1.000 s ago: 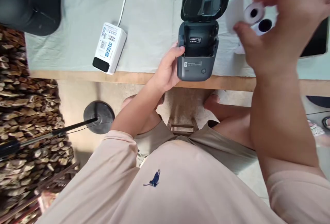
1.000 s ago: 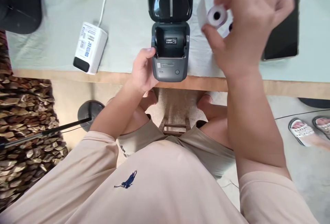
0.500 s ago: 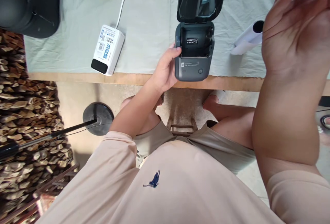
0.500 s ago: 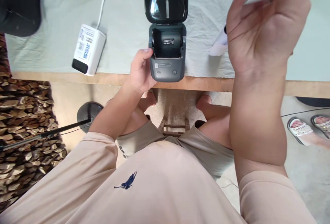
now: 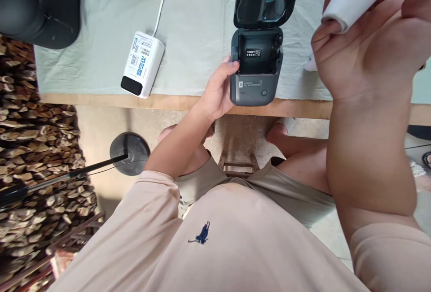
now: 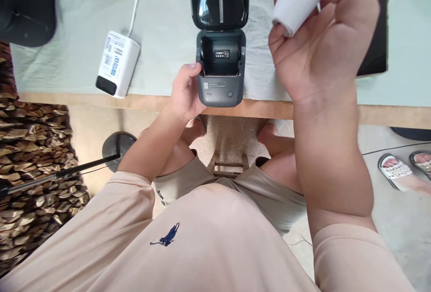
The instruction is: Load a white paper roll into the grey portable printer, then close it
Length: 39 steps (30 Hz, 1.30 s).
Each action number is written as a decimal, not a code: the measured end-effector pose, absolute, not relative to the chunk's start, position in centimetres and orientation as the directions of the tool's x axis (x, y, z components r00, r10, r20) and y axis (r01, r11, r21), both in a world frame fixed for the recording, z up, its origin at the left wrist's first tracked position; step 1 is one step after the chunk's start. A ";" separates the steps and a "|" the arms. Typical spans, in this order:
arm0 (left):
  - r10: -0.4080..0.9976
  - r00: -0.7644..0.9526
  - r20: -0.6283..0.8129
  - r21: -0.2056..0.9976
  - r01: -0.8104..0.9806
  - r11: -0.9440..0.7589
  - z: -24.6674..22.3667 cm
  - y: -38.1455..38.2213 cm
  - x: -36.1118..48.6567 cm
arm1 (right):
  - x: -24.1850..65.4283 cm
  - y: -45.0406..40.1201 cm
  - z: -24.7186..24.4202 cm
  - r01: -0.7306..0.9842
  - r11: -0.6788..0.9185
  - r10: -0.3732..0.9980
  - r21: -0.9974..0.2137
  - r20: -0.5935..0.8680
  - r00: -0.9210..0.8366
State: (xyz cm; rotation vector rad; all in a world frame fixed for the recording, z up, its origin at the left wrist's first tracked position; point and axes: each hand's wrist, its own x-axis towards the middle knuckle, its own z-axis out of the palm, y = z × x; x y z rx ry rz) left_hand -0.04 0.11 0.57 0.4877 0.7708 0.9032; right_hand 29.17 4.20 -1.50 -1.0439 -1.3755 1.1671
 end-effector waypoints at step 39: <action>0.864 0.362 -0.350 0.716 -0.491 0.496 -0.4 0.0 -0.1 | 18.4 0.0 4.8 0.329 0.231 0.959 -0.915 0.271 0.079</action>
